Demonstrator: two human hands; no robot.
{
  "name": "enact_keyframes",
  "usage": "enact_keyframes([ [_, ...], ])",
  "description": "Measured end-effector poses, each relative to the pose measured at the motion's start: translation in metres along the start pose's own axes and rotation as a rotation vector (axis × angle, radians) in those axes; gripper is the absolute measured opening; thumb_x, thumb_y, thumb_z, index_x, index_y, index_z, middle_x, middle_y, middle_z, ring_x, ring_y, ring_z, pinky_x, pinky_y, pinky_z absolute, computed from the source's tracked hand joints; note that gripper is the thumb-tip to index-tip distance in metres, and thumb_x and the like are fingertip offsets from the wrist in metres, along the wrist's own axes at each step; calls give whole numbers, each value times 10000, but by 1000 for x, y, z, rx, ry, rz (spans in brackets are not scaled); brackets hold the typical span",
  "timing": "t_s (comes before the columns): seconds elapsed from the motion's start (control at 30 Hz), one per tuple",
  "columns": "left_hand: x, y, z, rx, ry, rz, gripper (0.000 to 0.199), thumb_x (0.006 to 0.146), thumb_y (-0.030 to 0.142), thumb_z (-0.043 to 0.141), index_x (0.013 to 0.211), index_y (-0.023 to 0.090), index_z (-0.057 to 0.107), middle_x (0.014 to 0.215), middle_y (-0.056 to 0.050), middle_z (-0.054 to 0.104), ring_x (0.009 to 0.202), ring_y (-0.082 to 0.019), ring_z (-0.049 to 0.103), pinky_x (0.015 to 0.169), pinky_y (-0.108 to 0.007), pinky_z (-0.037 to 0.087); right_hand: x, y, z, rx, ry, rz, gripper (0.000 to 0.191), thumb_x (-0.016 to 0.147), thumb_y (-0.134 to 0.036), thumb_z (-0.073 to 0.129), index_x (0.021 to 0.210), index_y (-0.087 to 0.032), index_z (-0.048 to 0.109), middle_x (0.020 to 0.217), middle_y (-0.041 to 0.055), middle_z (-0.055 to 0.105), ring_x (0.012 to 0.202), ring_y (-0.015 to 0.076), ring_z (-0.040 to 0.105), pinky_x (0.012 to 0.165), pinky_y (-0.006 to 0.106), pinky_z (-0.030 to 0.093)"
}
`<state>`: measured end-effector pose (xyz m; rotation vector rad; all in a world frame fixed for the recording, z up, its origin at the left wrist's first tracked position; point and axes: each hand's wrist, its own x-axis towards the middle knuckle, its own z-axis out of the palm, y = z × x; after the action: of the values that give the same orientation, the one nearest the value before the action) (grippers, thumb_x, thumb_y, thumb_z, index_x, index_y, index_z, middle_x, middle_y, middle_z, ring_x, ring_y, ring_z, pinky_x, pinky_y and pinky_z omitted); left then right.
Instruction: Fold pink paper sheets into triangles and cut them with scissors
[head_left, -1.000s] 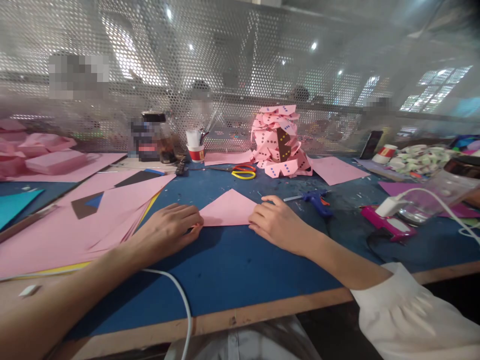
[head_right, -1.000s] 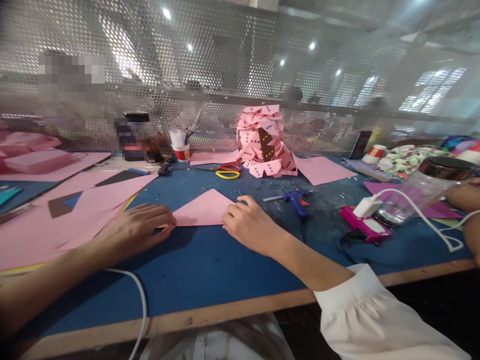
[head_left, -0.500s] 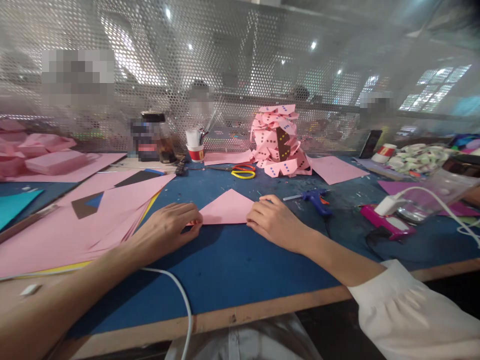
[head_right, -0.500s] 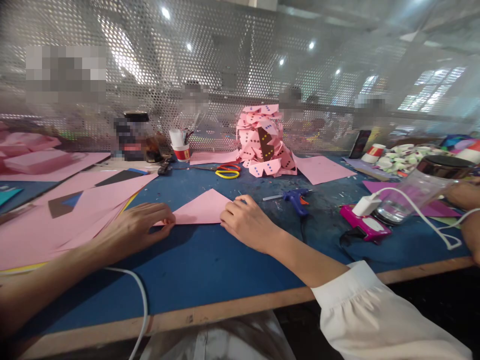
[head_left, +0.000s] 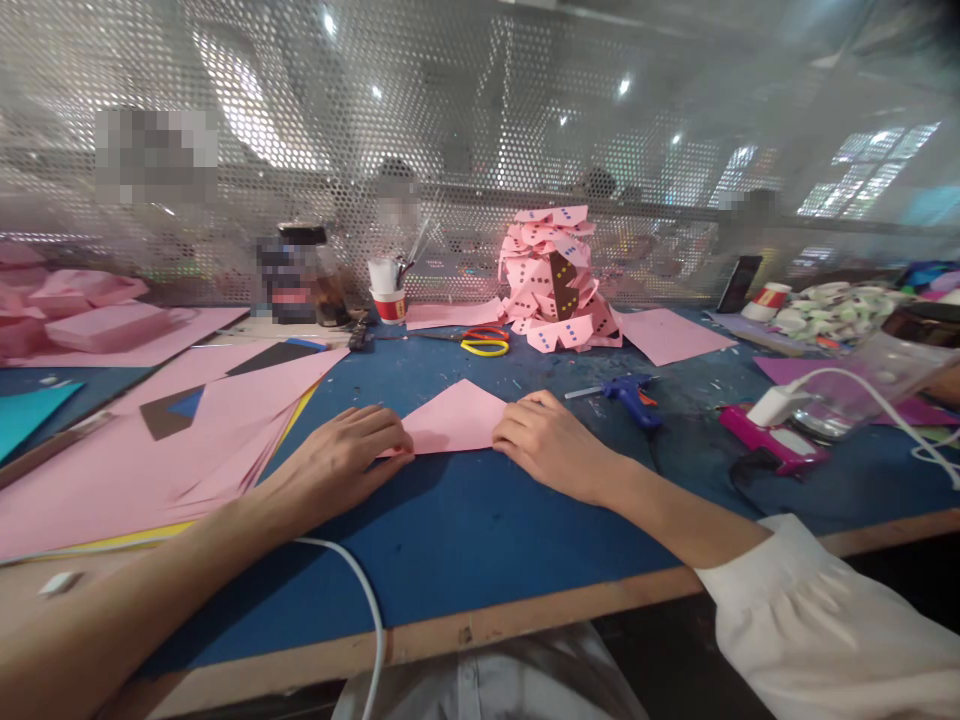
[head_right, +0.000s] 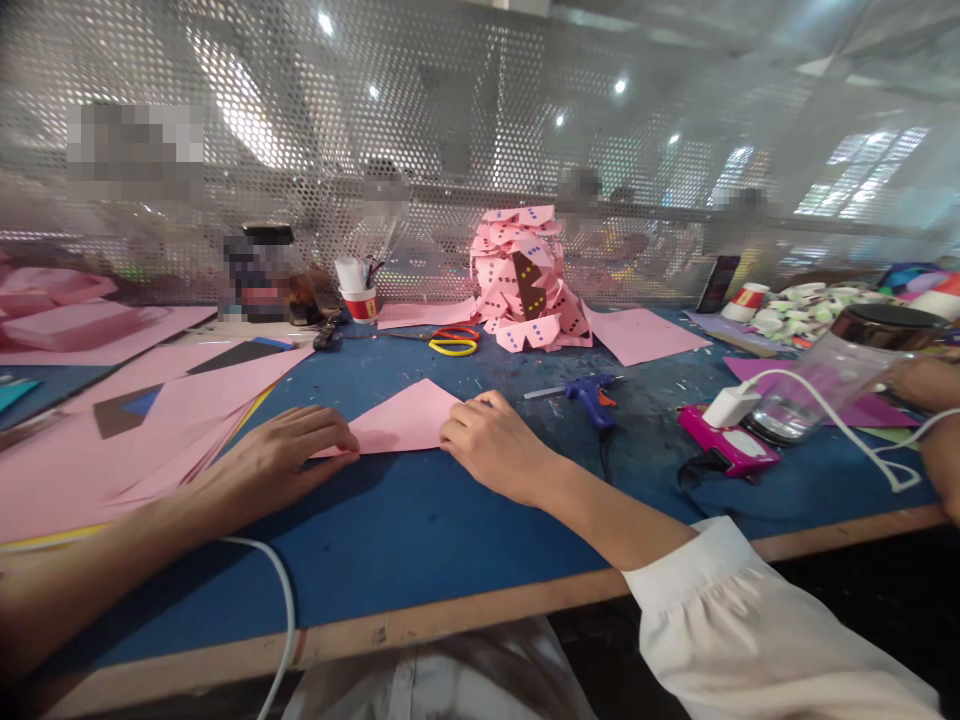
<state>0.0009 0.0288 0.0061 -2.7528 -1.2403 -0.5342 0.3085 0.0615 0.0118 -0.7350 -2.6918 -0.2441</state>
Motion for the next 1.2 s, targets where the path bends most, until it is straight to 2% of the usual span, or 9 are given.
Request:
enact_keyframes([
  [0.33, 0, -5, 7, -87, -11, -61, 221, 1025, 305, 482, 905, 205, 638, 884, -33, 649, 831, -191, 598, 802, -319, 424, 0, -1, 0, 141, -12, 88, 141, 1024, -228, 557, 932, -176, 650, 985, 57, 704, 956, 193, 604, 904, 348, 349],
  [0.9, 10, 1, 6, -161, -16, -229, 205, 942, 326, 516, 813, 199, 611, 819, -29, 637, 805, -200, 586, 763, -312, 431, 4, 3, 8, 270, -28, 281, 80, 943, -208, 648, 866, -188, 642, 901, 17, 676, 857, 169, 591, 824, 320, 367],
  [1.07, 10, 2, 6, -207, -33, -297, 144, 904, 316, 548, 862, 201, 623, 847, -24, 651, 806, -199, 593, 749, -308, 430, 6, 4, 9, 280, -41, 324, 78, 926, -221, 672, 857, -194, 650, 888, 6, 676, 836, 166, 587, 795, 315, 360],
  [1.2, 11, 6, 6, -211, -26, -276, 148, 907, 298, 538, 870, 201, 643, 873, -28, 653, 842, -205, 600, 781, -316, 429, 7, 4, 8, 279, -49, 324, 72, 924, -213, 668, 856, -194, 654, 887, 2, 677, 834, 163, 588, 798, 311, 359],
])
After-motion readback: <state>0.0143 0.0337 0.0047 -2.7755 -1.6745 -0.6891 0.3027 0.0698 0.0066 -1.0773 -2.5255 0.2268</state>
